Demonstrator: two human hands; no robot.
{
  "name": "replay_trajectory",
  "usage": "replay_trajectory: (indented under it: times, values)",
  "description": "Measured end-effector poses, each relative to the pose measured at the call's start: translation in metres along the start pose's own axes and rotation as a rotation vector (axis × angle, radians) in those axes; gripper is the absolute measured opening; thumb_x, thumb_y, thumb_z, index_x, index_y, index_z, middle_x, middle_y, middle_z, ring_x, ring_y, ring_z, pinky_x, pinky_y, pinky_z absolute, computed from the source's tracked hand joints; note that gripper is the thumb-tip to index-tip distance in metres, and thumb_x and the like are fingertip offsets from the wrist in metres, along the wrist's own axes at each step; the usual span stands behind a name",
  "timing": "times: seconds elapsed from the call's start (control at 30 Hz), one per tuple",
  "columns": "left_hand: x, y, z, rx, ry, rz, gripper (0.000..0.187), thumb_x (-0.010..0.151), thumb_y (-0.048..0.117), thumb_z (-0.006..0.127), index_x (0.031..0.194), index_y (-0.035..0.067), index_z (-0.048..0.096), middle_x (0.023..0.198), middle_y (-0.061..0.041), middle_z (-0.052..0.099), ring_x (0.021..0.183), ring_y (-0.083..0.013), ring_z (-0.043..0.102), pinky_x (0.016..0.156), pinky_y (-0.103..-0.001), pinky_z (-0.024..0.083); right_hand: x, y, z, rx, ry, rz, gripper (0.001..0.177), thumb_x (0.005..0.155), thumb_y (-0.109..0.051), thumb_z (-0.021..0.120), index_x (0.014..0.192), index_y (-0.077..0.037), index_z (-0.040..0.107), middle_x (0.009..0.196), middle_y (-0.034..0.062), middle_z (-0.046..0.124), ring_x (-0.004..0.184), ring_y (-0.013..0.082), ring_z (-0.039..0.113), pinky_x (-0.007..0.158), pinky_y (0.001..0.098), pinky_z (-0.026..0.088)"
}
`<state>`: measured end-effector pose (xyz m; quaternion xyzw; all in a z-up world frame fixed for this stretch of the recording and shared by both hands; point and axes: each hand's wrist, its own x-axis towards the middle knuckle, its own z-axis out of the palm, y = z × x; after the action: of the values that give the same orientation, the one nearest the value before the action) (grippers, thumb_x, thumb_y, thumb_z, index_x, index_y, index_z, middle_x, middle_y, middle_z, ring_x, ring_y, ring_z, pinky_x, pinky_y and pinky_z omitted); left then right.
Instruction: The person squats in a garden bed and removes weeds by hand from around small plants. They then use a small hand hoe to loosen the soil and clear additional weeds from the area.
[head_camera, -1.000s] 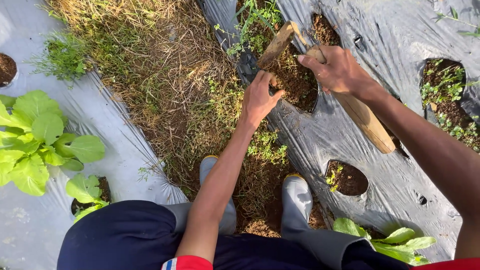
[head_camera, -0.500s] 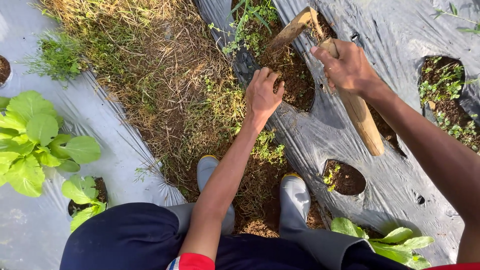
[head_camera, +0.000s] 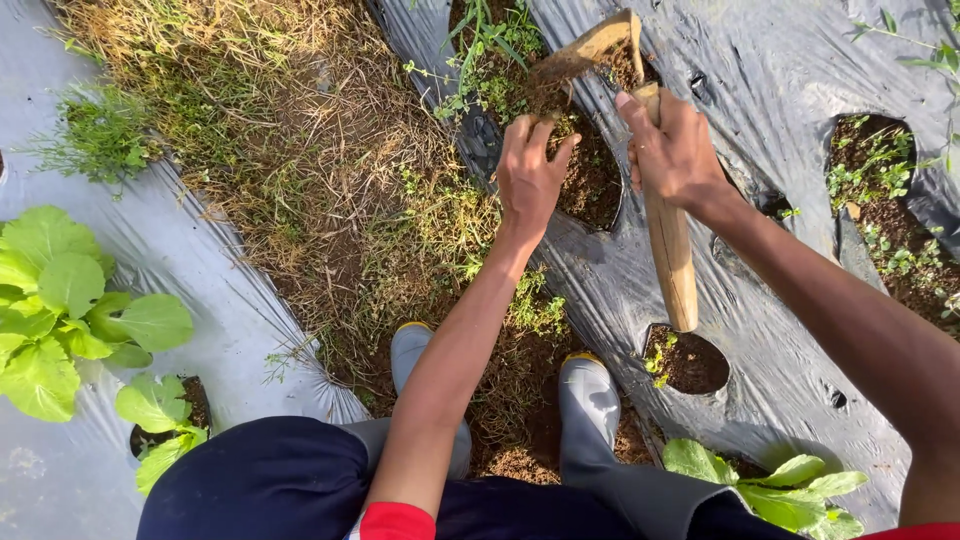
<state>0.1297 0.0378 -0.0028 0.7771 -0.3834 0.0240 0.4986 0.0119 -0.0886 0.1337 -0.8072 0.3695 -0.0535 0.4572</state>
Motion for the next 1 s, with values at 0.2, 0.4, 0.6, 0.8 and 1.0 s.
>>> replay_trajectory:
  times: [0.2, 0.4, 0.6, 0.8, 1.0]
  values:
    - [0.018, 0.011, 0.011, 0.064, -0.105, -0.007, 0.029, 0.088, -0.007, 0.073, 0.115, 0.001, 0.068, 0.106, -0.009, 0.068, 0.095, -0.0227, 0.068, 0.061, -0.024, 0.067, -0.003, -0.051, -0.009, 0.285, 0.079, 0.121, 0.036, 0.111, -0.035, 0.046, 0.084, -0.011, 0.043, 0.066, 0.0057, 0.053, 0.043, 0.0153, 0.05, 0.031, 0.0287, 0.042]
    - [0.021, -0.015, 0.026, -0.132, 0.126, 0.041, 0.015, 0.102, 0.01, 0.062, 0.111, 0.0, 0.067, 0.097, -0.011, 0.07, 0.065, -0.014, 0.068, 0.051, -0.022, 0.061, 0.003, -0.041, 0.002, 0.243, 0.017, -0.026, 0.041, 0.116, -0.031, 0.042, 0.08, -0.012, 0.044, 0.058, 0.0033, 0.056, 0.037, 0.0139, 0.054, 0.029, 0.025, 0.039]
    - [0.042, -0.039, 0.003, -0.038, 0.284, -0.062, 0.006, 0.098, 0.008, 0.064, 0.102, 0.006, 0.067, 0.089, -0.007, 0.063, 0.072, -0.0164, 0.066, 0.058, -0.024, 0.056, 0.013, -0.067, 0.033, 0.41, 0.035, 0.019, 0.031, 0.114, -0.025, 0.036, 0.098, -0.004, 0.051, 0.064, 0.0033, 0.053, 0.044, 0.0103, 0.055, 0.039, 0.0236, 0.05]
    - [0.058, -0.027, -0.015, 0.003, 0.115, 0.13, 0.014, 0.087, -0.001, 0.07, 0.097, 0.008, 0.068, 0.103, -0.008, 0.064, 0.09, -0.024, 0.067, 0.077, -0.032, 0.06, 0.038, -0.074, 0.059, 0.559, 0.139, 0.109, 0.029, 0.111, -0.029, 0.037, 0.096, -0.007, 0.048, 0.068, 0.0034, 0.055, 0.045, 0.0104, 0.056, 0.04, 0.0251, 0.052]
    - [0.049, -0.004, -0.038, 0.121, -0.057, 0.144, 0.031, 0.087, 0.017, 0.082, 0.113, 0.013, 0.066, 0.127, -0.008, 0.058, 0.098, -0.0199, 0.062, 0.074, -0.028, 0.06, 0.044, -0.05, 0.084, 0.502, 0.159, 0.152, 0.035, 0.113, -0.037, 0.037, 0.098, -0.008, 0.049, 0.07, 0.0049, 0.057, 0.048, 0.0112, 0.061, 0.045, 0.0287, 0.054]
